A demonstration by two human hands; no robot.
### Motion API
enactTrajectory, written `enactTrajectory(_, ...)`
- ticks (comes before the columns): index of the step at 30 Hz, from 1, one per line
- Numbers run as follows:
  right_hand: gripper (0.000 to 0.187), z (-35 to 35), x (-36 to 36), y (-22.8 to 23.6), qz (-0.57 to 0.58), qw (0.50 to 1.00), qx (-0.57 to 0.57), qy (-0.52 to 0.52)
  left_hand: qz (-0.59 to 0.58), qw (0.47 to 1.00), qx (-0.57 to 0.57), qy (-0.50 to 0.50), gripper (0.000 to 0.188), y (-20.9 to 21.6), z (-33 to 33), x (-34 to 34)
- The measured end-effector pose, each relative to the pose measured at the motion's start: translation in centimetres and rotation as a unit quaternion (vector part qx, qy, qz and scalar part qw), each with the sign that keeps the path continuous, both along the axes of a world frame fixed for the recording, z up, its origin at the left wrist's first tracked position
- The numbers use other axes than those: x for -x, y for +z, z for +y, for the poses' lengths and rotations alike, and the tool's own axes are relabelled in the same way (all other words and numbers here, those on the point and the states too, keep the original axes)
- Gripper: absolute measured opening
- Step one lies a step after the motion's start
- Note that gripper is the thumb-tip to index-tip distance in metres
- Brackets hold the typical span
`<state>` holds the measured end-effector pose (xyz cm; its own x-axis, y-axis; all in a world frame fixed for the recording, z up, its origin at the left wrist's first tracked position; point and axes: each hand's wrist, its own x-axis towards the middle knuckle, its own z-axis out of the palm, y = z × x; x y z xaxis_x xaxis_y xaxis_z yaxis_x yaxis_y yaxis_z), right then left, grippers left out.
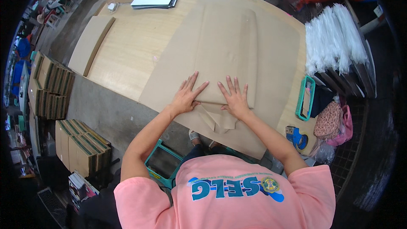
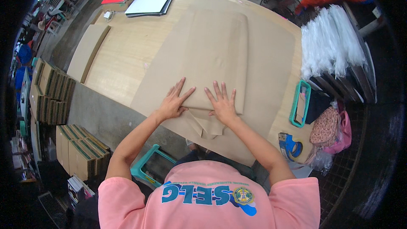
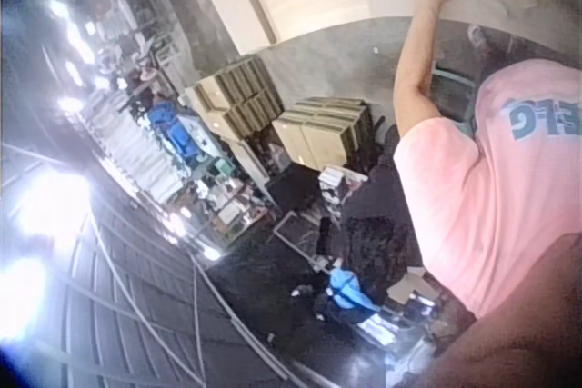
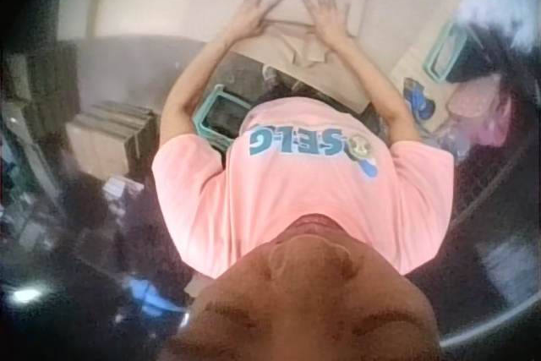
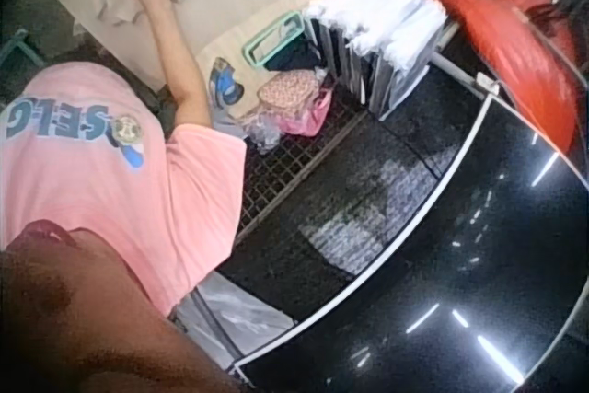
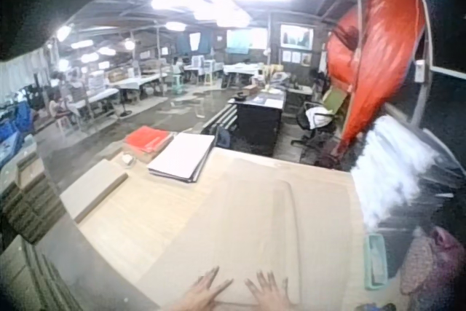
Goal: The person wraps an item in brown paper, secures it with tape, then assembles a cardboard box and places the wrapped items inside.
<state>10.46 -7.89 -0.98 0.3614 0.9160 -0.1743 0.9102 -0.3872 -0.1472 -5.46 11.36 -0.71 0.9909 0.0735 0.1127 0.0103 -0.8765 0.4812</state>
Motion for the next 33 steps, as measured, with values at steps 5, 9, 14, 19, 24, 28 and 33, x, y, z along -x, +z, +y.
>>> enactTrajectory(5, 0.11, 0.0, -0.3, 0.2, 0.0, 1.0, -0.024, -0.002, 0.046, 0.988, 0.003, -0.145, 0.076, -1.6, -3.2, 3.5)
enactTrajectory(9, 0.104, -2.5, 0.4, -0.1, 0.021, 0.992, -0.122, 0.008, 0.037, 0.993, -0.026, -0.11, 0.075, -3.2, -3.6, 3.9)
enactTrajectory(14, 0.089, -10.9, 2.8, -2.3, 0.066, 0.989, -0.125, -0.05, 0.02, 0.999, -0.045, -0.021, 0.067, -2.5, -6.3, 3.2)
enactTrajectory(19, 0.087, -11.5, 2.0, -1.4, 0.117, 0.977, -0.177, -0.032, -0.024, 0.995, -0.057, 0.076, 0.043, -3.7, -7.5, 1.5)
enactTrajectory(24, 0.067, -10.4, 0.7, -1.6, 0.082, 0.962, -0.232, -0.123, 0.196, 0.967, 0.023, 0.158, 0.029, 0.5, -7.0, -0.8)
enactTrajectory(28, 0.031, -7.4, -1.6, -3.2, 0.086, 0.94, -0.324, -0.067, 0.165, 0.972, -0.033, 0.161, 0.034, 2.8, -6.2, -1.1)
enactTrajectory(33, 0.025, -4.8, 2.8, -1.6, 0.189, 0.877, -0.417, -0.145, -0.113, 0.971, -0.178, 0.117, 0.053, 1.0, -0.7, 3.0)
